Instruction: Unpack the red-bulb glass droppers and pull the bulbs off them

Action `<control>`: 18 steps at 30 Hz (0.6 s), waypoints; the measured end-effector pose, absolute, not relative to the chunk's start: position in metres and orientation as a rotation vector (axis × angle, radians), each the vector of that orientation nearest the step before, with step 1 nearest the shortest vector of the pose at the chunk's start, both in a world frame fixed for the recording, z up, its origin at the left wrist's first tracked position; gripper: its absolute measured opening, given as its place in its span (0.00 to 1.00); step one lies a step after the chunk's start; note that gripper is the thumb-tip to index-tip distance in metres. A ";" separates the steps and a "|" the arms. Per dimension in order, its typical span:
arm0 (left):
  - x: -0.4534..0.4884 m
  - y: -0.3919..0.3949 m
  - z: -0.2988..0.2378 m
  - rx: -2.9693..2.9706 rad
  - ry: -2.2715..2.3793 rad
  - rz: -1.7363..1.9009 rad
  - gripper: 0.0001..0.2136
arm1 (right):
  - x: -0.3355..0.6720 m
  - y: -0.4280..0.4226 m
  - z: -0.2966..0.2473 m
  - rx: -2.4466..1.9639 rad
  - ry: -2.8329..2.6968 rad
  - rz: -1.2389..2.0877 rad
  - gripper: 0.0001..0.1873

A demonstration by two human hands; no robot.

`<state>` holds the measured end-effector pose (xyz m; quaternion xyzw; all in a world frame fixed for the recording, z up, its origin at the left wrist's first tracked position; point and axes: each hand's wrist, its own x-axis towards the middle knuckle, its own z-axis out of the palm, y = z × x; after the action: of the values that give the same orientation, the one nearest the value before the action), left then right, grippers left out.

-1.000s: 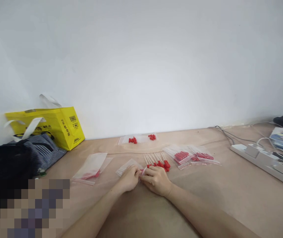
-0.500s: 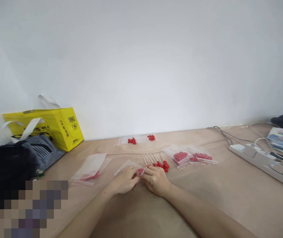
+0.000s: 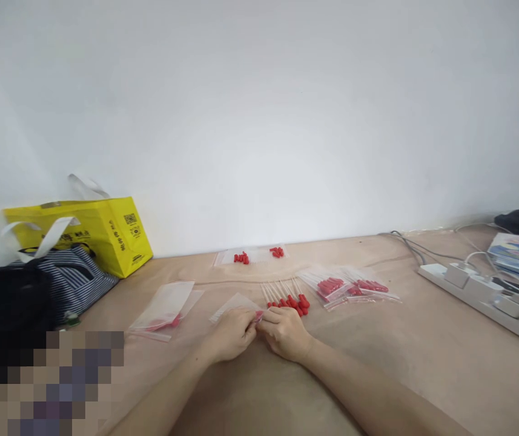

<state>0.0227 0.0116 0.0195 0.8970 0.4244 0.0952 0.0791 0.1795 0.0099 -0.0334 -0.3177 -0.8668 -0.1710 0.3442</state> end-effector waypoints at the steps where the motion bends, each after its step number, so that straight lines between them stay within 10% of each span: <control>1: 0.023 0.012 0.019 2.666 1.281 0.288 0.10 | 0.179 0.010 -0.034 -0.818 -2.262 -0.435 0.09; 18: -0.015 0.009 0.014 2.513 1.299 0.613 0.12 | 0.190 -0.004 -0.015 -0.990 -2.379 -0.042 0.09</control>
<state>-0.0152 0.0093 0.0141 0.8616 0.4452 0.2103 0.1233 0.1900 -0.0045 -0.0145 -0.3690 -0.8867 -0.0156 0.2783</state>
